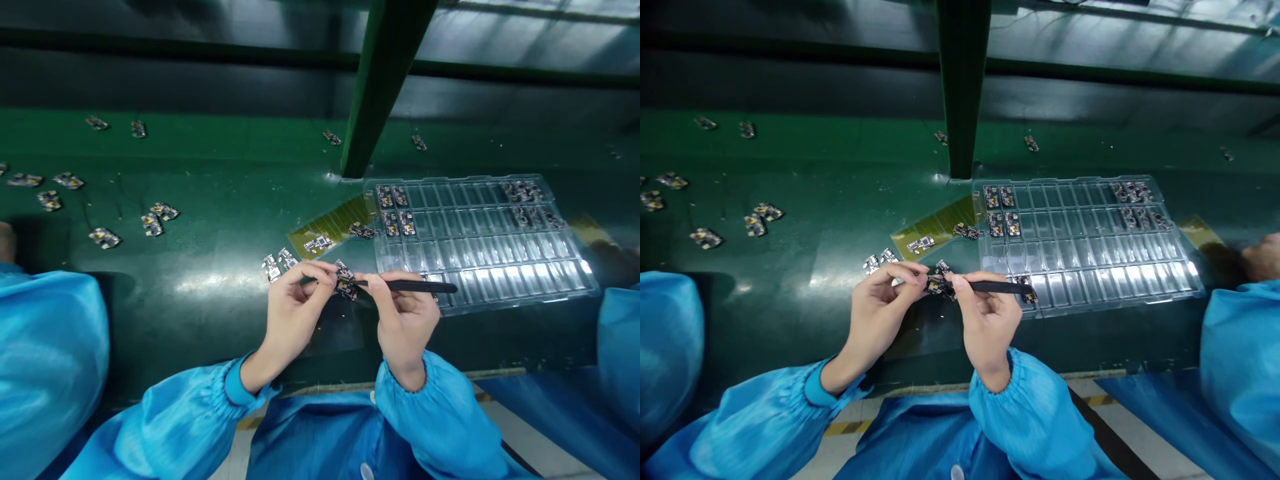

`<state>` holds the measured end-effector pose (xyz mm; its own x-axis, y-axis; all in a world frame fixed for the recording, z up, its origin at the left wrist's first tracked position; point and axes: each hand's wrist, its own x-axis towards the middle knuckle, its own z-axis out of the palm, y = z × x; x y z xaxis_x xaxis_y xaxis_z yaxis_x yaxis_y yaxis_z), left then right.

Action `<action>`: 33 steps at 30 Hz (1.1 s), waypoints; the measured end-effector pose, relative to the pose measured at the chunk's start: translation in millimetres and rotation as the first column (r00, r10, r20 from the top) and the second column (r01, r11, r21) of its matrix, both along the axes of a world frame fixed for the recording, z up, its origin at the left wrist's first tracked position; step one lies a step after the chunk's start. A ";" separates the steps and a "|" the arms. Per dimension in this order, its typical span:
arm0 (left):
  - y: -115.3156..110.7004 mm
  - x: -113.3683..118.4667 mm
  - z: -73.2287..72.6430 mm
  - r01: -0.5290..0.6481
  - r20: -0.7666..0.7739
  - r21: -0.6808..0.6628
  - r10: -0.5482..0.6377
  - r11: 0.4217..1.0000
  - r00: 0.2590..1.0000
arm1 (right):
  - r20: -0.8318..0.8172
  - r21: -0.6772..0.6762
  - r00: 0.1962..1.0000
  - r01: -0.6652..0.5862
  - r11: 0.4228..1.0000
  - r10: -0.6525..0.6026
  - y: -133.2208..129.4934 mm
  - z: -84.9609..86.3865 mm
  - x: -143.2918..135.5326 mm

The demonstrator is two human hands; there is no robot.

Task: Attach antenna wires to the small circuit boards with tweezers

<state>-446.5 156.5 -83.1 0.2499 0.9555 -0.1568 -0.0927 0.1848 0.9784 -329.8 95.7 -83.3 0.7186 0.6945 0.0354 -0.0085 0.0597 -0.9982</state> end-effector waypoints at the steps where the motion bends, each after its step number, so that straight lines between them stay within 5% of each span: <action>1: -0.1 0.1 0.2 0.001 0.001 0.008 -0.001 1.000 1.000 | 0.008 0.002 1.000 0.004 1.000 -0.004 -0.2 0.1 -0.4; 13: -1.9 2.1 0.4 0.001 0.043 0.037 -0.003 0.999 0.999 | 0.168 0.025 0.985 0.021 0.999 -0.025 -2.0 -0.7 -4.5; 26: 1.2 1.8 -1.1 0.016 0.076 0.029 -0.018 0.999 0.997 | 0.295 0.171 0.948 -0.175 0.970 0.119 -3.9 -4.5 -3.9; 33: 2.5 -2.7 -5.8 0.005 0.143 -0.036 0.000 0.999 0.990 | 0.375 0.268 0.926 -0.145 0.953 0.035 -6.1 -8.0 -0.2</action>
<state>-449.2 159.0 -88.9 0.2744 0.9493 -0.1537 -0.2306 0.2201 0.9478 -330.0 89.7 -91.2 0.5528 0.6762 0.4871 0.3307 0.3585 -0.8730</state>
